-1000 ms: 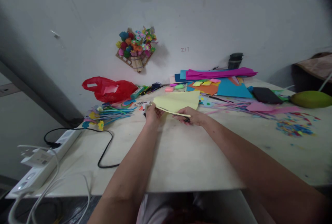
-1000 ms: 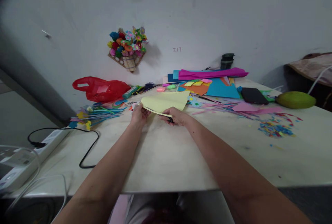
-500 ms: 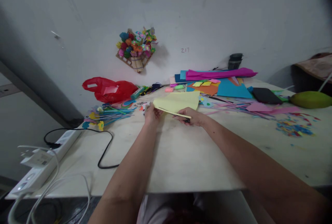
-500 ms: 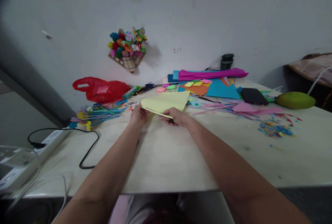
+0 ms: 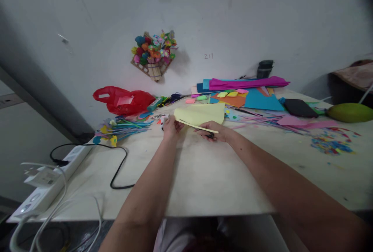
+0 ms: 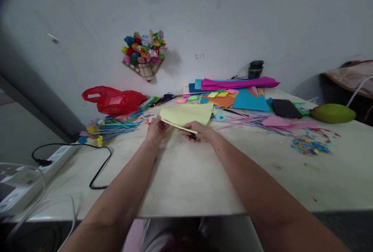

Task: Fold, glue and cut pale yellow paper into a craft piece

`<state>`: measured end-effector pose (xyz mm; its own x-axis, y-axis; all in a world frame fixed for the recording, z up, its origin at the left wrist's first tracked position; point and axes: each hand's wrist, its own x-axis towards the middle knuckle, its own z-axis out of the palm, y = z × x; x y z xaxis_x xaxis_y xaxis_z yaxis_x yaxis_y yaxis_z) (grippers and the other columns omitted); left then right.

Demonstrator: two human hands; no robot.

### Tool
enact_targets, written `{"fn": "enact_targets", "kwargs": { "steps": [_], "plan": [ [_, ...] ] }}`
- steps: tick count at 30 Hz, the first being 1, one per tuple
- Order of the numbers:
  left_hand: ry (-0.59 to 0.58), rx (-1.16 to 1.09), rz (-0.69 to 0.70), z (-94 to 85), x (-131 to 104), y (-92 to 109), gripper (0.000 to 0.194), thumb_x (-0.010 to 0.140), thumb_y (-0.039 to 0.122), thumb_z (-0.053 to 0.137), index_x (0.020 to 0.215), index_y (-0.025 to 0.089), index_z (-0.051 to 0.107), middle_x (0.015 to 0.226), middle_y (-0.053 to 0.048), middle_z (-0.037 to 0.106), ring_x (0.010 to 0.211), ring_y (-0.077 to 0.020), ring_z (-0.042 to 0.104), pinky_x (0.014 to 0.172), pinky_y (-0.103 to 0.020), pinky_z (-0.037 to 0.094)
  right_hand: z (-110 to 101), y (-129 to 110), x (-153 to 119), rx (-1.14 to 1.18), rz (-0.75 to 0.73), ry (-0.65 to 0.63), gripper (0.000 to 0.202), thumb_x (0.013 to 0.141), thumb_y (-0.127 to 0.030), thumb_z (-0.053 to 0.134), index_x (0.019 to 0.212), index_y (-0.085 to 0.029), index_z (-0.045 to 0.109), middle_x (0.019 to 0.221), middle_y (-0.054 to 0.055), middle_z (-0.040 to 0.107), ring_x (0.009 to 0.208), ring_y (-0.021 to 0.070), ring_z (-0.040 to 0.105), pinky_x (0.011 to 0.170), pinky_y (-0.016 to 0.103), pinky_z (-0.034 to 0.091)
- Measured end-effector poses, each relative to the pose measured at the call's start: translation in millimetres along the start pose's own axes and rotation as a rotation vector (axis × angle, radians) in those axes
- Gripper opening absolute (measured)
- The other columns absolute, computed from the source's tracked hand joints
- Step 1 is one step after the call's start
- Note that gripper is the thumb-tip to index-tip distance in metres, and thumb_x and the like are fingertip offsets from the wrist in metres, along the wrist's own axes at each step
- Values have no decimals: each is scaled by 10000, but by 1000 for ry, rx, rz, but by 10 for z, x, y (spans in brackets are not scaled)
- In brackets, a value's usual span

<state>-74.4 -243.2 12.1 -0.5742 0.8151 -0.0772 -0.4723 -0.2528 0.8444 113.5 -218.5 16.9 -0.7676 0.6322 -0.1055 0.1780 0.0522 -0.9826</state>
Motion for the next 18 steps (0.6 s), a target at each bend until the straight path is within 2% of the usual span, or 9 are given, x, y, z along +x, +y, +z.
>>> {"fn": "enact_targets", "kwargs": {
  "steps": [9,18],
  "plan": [
    [-40,40,24,-19,14,-24,171,720,307,589,781,182,489,604,14,572,503,-121,569,578,-286,492,13,-40,-18,-23,19,3,248,696,-304,602,893,-154,593,453,-63,511,301,31,394,293,140,177],
    [-25,29,23,-21,15,-25,164,706,290,608,743,190,483,601,10,569,490,-122,555,580,-300,490,1,-7,10,-16,9,-16,263,682,-283,607,913,-157,598,439,-65,509,302,37,397,292,144,192]
  ]
}}
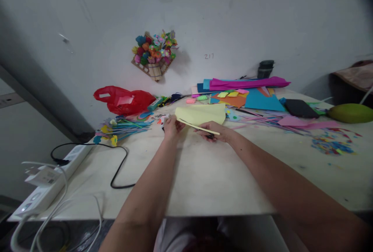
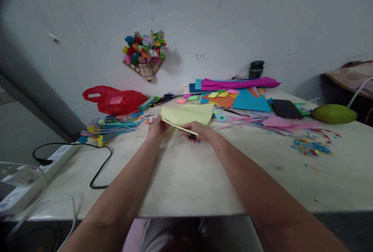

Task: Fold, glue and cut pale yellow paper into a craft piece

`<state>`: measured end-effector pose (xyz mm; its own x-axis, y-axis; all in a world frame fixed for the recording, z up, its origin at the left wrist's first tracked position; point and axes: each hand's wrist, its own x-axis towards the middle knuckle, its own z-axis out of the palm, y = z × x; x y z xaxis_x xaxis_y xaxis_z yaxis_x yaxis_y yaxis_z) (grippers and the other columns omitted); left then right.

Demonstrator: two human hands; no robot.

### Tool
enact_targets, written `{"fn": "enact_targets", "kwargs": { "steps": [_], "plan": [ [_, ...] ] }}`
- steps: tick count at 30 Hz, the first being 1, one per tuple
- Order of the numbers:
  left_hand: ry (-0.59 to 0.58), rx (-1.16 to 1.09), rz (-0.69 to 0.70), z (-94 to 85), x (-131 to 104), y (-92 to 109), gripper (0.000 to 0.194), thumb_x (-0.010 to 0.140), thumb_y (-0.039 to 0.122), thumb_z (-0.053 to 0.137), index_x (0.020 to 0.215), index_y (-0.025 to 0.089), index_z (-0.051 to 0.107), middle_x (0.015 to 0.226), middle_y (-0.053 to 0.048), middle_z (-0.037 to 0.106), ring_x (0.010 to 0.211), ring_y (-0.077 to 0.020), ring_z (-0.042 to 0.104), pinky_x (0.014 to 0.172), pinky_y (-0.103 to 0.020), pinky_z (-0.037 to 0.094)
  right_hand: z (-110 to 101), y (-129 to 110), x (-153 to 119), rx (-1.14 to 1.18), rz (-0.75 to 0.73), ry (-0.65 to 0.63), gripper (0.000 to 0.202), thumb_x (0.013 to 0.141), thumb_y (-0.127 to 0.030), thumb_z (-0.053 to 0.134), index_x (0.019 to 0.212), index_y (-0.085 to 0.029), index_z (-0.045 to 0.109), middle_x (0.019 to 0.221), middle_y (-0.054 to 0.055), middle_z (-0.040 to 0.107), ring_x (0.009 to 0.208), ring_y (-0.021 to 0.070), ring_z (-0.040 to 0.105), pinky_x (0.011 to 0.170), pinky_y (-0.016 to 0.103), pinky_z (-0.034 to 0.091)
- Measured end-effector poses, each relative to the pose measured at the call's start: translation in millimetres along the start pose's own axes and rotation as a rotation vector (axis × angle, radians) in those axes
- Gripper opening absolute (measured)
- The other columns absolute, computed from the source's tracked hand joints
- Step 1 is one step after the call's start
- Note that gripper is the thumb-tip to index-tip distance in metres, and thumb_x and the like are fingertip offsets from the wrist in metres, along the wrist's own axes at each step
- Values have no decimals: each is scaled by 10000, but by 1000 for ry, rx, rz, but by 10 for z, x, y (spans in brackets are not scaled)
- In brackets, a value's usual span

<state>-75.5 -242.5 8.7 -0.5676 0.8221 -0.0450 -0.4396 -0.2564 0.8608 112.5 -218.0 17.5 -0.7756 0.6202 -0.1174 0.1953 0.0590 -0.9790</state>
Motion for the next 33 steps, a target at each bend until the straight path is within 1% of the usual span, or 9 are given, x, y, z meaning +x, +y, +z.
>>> {"fn": "enact_targets", "kwargs": {
  "steps": [5,10,15,20,24,27,33],
  "plan": [
    [-2,9,21,4,-12,15,192,688,306,614,752,183,482,571,37,547,471,-110,555,563,-285,494,15,-13,-8,-11,-29,10,263,689,-293,598,908,-148,599,433,-67,505,300,38,397,289,147,193],
    [-27,-8,76,9,-20,40,250,648,337,648,718,178,469,539,50,536,458,-100,552,540,-260,489,57,-49,-27,-27,-103,15,313,683,-307,615,947,-141,591,459,-60,536,305,47,420,287,148,228],
    [-27,-10,99,15,-19,48,301,609,366,685,690,176,465,488,59,516,434,-107,546,528,-267,490,49,-42,-12,-37,-118,2,295,700,-310,603,945,-146,587,483,-51,561,306,50,428,282,148,238],
    [-53,49,98,26,-51,67,293,619,391,677,661,160,501,485,36,530,427,-112,546,502,-257,473,27,-47,-19,-21,-82,-5,294,698,-303,605,947,-147,587,470,-52,555,314,50,436,289,145,257],
    [-53,89,97,35,-73,80,286,623,394,665,639,156,507,471,33,532,413,-115,540,485,-254,464,24,-66,-44,-27,-56,-17,328,701,-343,618,956,-140,585,469,-49,551,325,52,447,295,144,262],
    [-54,95,99,39,-84,86,284,622,392,663,634,158,503,461,36,526,402,-114,532,474,-250,456,22,-68,-53,-40,-67,-19,340,705,-378,618,940,-134,593,463,-48,540,326,52,445,289,145,251],
    [-46,102,99,40,-85,89,280,626,388,663,632,161,498,461,43,514,399,-108,520,473,-251,450,20,-52,-32,-66,-60,19,308,704,-363,630,907,-131,614,439,-54,520,311,40,422,285,138,239]
  ]
}}
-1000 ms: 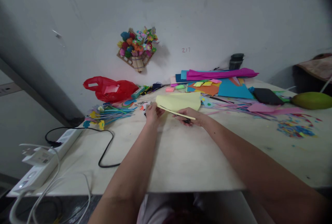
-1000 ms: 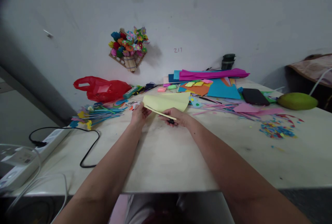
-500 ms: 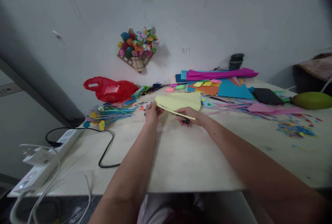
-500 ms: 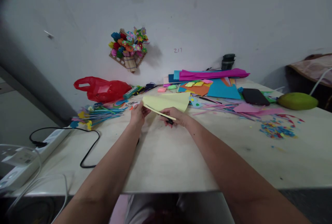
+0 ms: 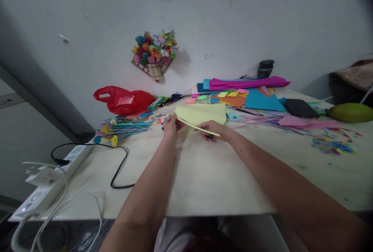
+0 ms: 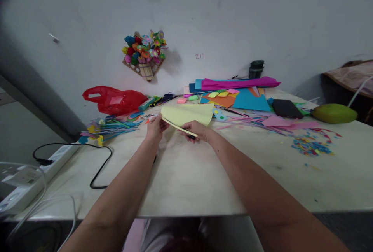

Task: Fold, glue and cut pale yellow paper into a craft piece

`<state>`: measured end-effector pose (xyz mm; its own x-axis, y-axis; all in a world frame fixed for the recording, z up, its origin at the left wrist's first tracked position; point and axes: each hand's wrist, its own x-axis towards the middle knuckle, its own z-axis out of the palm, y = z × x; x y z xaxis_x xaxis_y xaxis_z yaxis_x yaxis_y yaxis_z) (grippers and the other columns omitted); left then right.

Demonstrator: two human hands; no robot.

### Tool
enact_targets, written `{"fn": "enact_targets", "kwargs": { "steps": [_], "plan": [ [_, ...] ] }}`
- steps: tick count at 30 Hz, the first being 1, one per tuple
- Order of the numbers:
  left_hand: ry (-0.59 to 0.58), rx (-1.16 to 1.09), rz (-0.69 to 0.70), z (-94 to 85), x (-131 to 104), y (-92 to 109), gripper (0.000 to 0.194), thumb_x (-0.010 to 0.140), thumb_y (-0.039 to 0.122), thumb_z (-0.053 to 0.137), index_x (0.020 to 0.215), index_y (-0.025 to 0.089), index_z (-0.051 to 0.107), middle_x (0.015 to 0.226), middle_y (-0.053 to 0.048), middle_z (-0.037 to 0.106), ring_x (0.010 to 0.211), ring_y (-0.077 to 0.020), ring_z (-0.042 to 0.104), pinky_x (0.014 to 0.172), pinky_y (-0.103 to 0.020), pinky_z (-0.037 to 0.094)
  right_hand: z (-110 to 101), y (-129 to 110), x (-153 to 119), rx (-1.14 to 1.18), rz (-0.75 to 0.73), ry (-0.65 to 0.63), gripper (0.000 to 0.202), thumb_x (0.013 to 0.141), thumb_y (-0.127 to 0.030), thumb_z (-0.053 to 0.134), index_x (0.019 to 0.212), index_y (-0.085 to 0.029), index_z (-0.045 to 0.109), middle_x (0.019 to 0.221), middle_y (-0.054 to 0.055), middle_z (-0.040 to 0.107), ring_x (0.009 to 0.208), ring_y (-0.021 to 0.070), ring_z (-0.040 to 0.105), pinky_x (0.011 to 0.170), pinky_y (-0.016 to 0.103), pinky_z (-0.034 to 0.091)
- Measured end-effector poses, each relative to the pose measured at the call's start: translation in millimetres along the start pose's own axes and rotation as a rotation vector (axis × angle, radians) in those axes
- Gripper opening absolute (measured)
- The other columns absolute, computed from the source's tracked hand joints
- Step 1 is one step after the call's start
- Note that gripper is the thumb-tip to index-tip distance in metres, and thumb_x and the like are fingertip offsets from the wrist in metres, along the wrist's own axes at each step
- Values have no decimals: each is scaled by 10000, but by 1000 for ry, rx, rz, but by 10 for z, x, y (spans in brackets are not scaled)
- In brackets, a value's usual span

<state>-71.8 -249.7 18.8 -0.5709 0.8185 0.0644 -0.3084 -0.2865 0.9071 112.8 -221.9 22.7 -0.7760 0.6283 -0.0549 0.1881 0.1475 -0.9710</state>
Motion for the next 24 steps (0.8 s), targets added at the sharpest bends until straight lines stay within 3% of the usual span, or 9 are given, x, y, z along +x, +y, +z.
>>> {"fn": "enact_targets", "kwargs": {
  "steps": [11,24],
  "plan": [
    [-5,4,6,-16,19,-23,265,625,373,647,638,163,486,461,53,505,402,-103,513,477,-249,455,5,19,43,42,18,26,255,684,-291,632,872,-118,641,412,-74,489,295,32,383,292,146,275],
    [6,-8,-11,-21,23,-31,268,615,378,664,648,163,509,469,45,528,410,-98,522,473,-239,460,4,47,63,-27,-28,52,298,677,-374,642,833,-120,642,435,-72,478,308,28,366,299,156,279]
  ]
}}
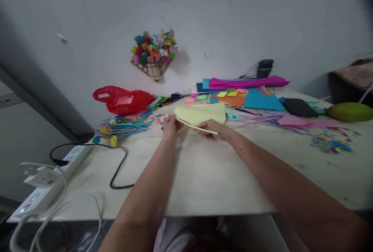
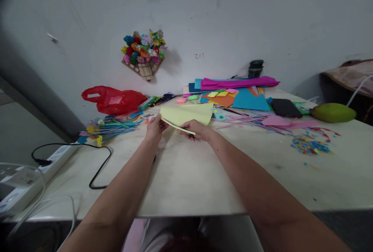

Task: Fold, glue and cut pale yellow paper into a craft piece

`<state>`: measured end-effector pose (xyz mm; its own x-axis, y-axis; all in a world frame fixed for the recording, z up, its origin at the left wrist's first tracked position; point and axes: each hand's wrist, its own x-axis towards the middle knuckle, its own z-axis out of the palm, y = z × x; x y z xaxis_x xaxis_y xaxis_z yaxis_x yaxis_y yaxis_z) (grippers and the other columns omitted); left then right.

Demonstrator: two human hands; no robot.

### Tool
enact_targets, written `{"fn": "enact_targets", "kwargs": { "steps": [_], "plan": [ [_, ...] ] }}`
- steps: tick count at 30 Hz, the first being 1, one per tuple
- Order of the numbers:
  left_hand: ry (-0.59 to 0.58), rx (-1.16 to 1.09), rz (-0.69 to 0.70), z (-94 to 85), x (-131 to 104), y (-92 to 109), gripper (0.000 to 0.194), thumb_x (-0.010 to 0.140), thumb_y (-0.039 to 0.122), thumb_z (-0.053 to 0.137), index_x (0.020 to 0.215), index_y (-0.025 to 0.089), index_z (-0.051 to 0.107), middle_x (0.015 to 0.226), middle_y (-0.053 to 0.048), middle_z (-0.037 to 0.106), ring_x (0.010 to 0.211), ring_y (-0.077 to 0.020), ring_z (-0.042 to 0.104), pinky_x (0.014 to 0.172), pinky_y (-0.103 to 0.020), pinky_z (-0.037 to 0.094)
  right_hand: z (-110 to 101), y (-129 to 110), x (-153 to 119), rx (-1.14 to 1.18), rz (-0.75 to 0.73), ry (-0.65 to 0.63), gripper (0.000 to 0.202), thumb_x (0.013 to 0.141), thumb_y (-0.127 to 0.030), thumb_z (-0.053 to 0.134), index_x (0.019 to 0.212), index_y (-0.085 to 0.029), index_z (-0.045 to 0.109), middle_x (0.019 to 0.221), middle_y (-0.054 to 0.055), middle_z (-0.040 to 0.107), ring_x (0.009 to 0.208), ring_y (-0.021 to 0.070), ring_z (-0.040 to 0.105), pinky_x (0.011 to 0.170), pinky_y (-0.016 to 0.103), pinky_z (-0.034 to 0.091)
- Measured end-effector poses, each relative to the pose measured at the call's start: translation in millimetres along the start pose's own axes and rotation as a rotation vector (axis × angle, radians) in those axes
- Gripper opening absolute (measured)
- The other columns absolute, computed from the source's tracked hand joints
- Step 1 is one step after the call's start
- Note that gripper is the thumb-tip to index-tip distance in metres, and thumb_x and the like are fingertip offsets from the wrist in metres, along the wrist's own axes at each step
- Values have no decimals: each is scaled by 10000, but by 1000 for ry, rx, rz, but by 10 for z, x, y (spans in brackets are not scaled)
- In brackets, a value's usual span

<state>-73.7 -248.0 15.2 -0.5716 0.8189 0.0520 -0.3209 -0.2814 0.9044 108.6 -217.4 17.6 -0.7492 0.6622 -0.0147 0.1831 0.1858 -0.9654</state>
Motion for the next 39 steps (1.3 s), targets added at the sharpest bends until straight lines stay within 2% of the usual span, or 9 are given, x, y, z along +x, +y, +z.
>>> {"fn": "enact_targets", "kwargs": {
  "steps": [7,14,19,25,39],
  "plan": [
    [-2,-18,-11,-6,-7,12,212,657,334,638,656,165,509,479,35,540,422,-106,538,486,-244,469,15,8,-10,25,-53,2,273,662,-374,659,760,-122,617,446,-73,472,327,20,355,311,148,271],
    [-8,-4,-11,5,-12,6,199,674,325,622,649,161,512,480,38,525,414,-102,526,477,-240,459,-1,3,1,60,82,-44,203,727,-331,597,789,-138,606,443,-59,501,308,36,402,287,151,236],
    [-19,7,-14,18,-24,-1,193,668,317,626,660,169,504,488,40,525,423,-104,529,485,-243,457,-3,-12,-5,63,125,-50,235,723,-361,614,784,-134,602,446,-54,510,303,35,411,271,153,194],
    [-10,17,9,19,-23,-21,199,673,324,624,639,180,490,488,35,516,418,-104,518,483,-250,457,6,-22,-19,63,124,-44,288,705,-402,638,792,-132,593,443,-54,510,297,35,401,274,155,201],
    [30,31,27,29,-6,-33,218,666,326,635,605,183,483,481,23,517,411,-127,525,471,-270,460,21,-31,-27,69,90,-21,284,683,-394,646,640,-146,514,432,-60,488,295,23,377,285,148,208]
  ]
}}
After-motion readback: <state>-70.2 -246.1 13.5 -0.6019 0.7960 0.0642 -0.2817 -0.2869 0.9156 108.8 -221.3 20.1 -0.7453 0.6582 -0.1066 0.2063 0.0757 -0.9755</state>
